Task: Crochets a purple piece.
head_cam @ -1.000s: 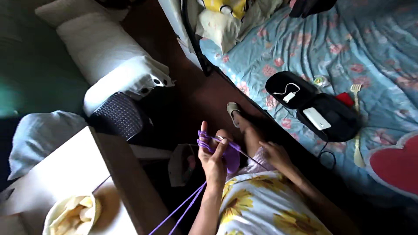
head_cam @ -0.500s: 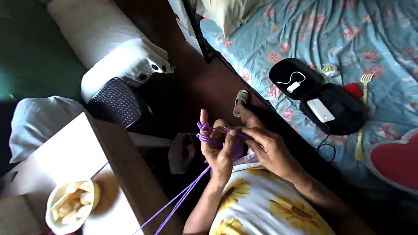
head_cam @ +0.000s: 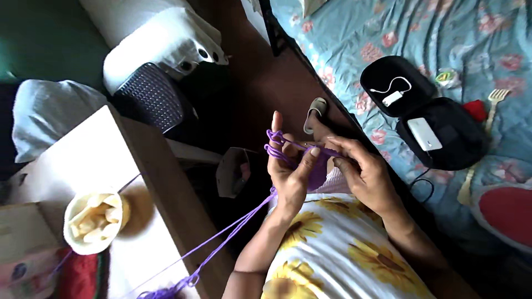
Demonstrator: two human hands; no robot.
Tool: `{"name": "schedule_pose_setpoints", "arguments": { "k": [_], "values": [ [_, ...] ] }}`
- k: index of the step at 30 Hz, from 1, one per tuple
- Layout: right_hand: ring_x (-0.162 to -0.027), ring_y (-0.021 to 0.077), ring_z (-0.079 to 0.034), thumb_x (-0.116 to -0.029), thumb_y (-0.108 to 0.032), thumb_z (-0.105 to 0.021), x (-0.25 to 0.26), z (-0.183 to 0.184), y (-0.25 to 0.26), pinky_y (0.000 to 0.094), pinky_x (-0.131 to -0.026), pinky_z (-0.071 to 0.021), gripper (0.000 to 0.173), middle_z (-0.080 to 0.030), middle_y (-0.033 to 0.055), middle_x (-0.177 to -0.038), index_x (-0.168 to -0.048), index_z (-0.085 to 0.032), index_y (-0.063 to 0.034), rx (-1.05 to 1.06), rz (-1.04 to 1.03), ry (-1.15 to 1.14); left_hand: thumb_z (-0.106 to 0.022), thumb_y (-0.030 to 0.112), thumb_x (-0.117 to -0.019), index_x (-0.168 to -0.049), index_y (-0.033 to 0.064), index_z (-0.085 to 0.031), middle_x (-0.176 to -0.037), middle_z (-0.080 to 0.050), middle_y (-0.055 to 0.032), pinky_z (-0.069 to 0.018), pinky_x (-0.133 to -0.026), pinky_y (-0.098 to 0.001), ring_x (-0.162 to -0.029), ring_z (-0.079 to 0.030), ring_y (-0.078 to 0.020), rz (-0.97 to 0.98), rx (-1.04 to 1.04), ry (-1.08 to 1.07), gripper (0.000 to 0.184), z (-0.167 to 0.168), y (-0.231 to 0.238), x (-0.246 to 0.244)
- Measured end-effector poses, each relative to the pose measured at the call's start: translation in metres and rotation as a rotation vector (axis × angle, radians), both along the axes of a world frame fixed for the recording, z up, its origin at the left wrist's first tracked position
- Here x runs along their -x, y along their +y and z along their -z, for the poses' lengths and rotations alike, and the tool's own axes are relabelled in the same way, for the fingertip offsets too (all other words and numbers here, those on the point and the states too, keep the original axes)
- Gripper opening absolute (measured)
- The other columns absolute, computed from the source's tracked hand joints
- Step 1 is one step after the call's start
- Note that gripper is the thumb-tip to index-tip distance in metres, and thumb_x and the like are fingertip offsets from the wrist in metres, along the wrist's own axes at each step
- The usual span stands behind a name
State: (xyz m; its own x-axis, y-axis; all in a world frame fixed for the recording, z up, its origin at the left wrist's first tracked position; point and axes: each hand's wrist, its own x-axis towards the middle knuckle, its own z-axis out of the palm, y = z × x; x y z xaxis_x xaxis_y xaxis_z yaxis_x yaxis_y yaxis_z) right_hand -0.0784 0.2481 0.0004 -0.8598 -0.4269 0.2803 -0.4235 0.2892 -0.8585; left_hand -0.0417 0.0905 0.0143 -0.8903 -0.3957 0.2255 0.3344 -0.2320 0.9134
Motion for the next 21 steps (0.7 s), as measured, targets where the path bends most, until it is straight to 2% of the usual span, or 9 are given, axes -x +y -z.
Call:
{"name": "schedule_pose_setpoints", "arguments": {
  "k": [1, 3, 6, 9, 12, 14, 18, 21],
  "values": [
    [-0.091, 0.0042, -0.067, -0.1012, -0.01, -0.059, 0.0, 0.0, 0.0, 0.023, -0.078, -0.0578, 0.033, -0.072, 0.0046, -0.115, -0.133, -0.065, -0.0069, 0.029, -0.002, 0.006, -0.067, -0.007, -0.0899, -0.16, 0.0133, -0.024, -0.099, -0.074, 0.0038, -0.0605, -0.077, -0.0249, -0.082, -0.07, -0.0057, -0.001, -0.006, -0.005, 0.084, -0.001, -0.001, 0.0],
    [-0.087, 0.0018, -0.066, -0.1004, -0.007, -0.059, -0.002, 0.001, -0.001, 0.0186, -0.076, -0.0564, 0.029, -0.072, 0.0043, -0.106, -0.128, -0.067, -0.0027, 0.089, 0.015, 0.031, -0.067, -0.007, -0.0897, -0.158, 0.0126, -0.026, -0.099, -0.074, 0.0031, -0.0604, -0.076, -0.0243, -0.082, -0.071, -0.0056, 0.008, -0.033, -0.028, 0.082, -0.001, -0.002, -0.001],
    [-0.078, -0.0002, -0.064, -0.0998, -0.006, -0.06, -0.005, 0.002, -0.003, 0.0164, -0.071, -0.0558, 0.029, -0.07, 0.0018, -0.095, -0.127, -0.066, -0.0017, 0.168, 0.03, -0.011, -0.066, -0.008, -0.0895, -0.159, 0.0121, -0.027, -0.099, -0.074, -0.0003, -0.0597, -0.076, -0.0246, -0.081, -0.07, -0.0068, 0.045, -0.11, -0.078, 0.082, -0.002, -0.006, -0.003],
    [-0.079, 0.0003, -0.065, -0.0991, -0.007, -0.062, -0.008, 0.0, -0.005, 0.0174, -0.073, -0.0572, 0.027, -0.069, -0.0008, -0.093, -0.126, -0.065, -0.0028, 0.214, 0.014, -0.122, -0.063, -0.009, -0.0899, -0.159, 0.0134, -0.027, -0.101, -0.072, -0.003, -0.0598, -0.079, -0.0275, -0.084, -0.07, -0.0099, 0.064, -0.177, -0.125, 0.081, -0.003, -0.01, -0.004],
    [-0.083, 0.0016, -0.066, -0.0987, -0.008, -0.061, -0.01, 0.0, -0.009, 0.0196, -0.077, -0.0581, 0.021, -0.07, -0.003, -0.094, -0.119, -0.066, -0.0052, 0.267, 0.007, -0.221, -0.063, -0.009, -0.0886, -0.159, 0.0148, -0.029, -0.089, -0.071, -0.0019, -0.0591, -0.072, -0.0254, -0.074, -0.068, -0.0082, 0.03, -0.216, -0.158, 0.081, -0.002, -0.012, -0.005],
    [-0.083, 0.0011, -0.066, -0.0971, -0.006, -0.06, -0.011, 0.001, -0.014, 0.0188, -0.077, -0.0573, 0.017, -0.069, -0.0032, -0.091, -0.113, -0.065, -0.0034, 0.307, 0.0, -0.254, -0.063, -0.009, -0.0873, -0.159, 0.0146, -0.029, -0.085, -0.071, -0.0016, -0.0592, -0.071, -0.0258, -0.072, -0.068, -0.0081, 0.003, -0.226, -0.166, 0.083, -0.001, -0.014, -0.005],
    [-0.08, -0.0017, -0.065, -0.0998, -0.011, -0.06, -0.011, 0.005, -0.017, 0.0158, -0.074, -0.0561, 0.015, -0.07, -0.0018, -0.09, -0.111, -0.066, -0.0021, 0.194, 0.003, -0.133, -0.062, -0.014, -0.084, -0.16, 0.0106, -0.024, -0.088, -0.072, 0.0008, -0.06, -0.074, -0.0253, -0.075, -0.069, -0.0072, -0.041, -0.145, -0.11, 0.089, 0.005, -0.016, -0.006],
    [-0.084, -0.0005, -0.065, -0.1013, -0.013, -0.059, -0.007, 0.006, -0.015, 0.0156, -0.079, -0.0544, 0.016, -0.071, 0.0027, -0.091, -0.106, -0.07, -0.0017, 0.062, 0.027, 0.071, -0.063, -0.016, -0.0823, -0.159, 0.0099, -0.024, -0.092, -0.074, 0.0033, -0.0602, -0.075, -0.0245, -0.077, -0.07, -0.0055, -0.027, -0.073, -0.104, 0.09, 0.006, -0.017, -0.008]
  ]
}}
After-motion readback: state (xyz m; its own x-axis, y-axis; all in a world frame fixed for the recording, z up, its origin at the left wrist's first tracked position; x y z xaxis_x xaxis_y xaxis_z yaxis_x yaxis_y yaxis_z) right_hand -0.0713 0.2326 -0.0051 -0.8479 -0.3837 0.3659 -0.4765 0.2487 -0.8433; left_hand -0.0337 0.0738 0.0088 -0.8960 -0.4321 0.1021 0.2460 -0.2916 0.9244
